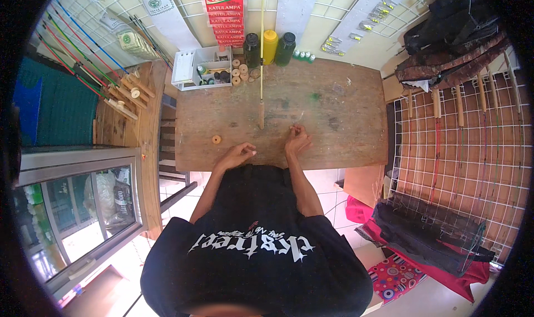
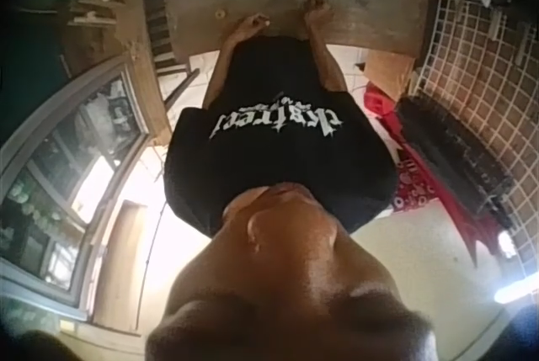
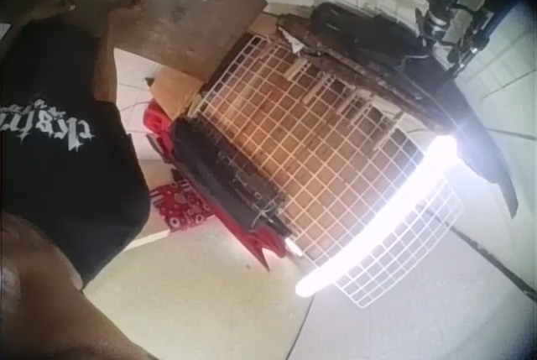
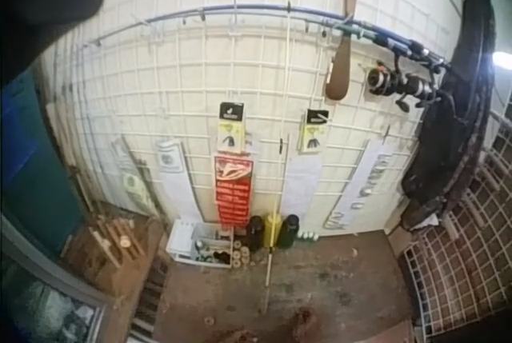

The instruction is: The person is assembling and checking various fishing rod components on a workbench.

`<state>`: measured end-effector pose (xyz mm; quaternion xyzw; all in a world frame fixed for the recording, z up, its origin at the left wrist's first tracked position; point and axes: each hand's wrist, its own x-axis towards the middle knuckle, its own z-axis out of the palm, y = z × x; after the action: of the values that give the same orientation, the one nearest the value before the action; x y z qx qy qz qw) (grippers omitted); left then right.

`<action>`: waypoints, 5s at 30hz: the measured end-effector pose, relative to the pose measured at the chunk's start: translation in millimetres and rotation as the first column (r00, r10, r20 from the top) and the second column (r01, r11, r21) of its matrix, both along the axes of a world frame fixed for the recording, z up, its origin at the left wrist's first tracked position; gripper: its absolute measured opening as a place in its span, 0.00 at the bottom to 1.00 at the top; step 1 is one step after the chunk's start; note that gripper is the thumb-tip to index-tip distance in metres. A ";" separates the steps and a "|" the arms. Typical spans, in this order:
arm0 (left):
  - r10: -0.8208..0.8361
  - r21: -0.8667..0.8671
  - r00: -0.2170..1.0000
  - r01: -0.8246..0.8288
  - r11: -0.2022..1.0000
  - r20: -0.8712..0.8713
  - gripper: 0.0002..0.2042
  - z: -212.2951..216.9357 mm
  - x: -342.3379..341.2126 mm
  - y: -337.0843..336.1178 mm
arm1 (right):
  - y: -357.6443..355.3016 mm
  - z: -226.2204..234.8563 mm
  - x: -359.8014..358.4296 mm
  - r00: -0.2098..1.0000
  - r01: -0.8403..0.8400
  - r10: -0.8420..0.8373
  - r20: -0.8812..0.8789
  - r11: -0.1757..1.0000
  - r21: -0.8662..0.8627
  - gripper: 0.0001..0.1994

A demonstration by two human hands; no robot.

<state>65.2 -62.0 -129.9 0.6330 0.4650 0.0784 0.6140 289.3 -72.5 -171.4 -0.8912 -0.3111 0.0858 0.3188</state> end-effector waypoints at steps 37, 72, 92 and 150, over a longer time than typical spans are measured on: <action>-0.037 0.028 0.998 0.035 0.999 0.055 0.20 -6.6 11.2 18.0 | -22.4 -17.8 16.8 0.870 -0.403 0.376 0.318 0.915 0.022 0.06; 0.162 0.127 0.889 -0.237 0.963 0.427 0.09 77.3 86.0 32.2 | 3.9 112.9 -10.0 0.332 0.210 0.462 -0.822 0.814 0.542 0.14; 0.616 0.078 0.476 -0.826 0.559 0.627 0.04 137.8 -50.3 65.8 | -3.8 139.9 160.8 0.984 -0.040 0.040 0.172 0.999 0.001 0.11; 0.146 0.404 0.972 -0.210 0.890 0.182 0.08 159.5 19.6 37.4 | -5.8 175.9 -36.8 0.337 -0.490 0.723 -0.603 0.681 0.544 0.03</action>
<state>84.8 -24.7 29.6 0.6974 0.4471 0.2788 0.4858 252.5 -78.4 4.5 -0.5218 -0.4585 0.5360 0.4799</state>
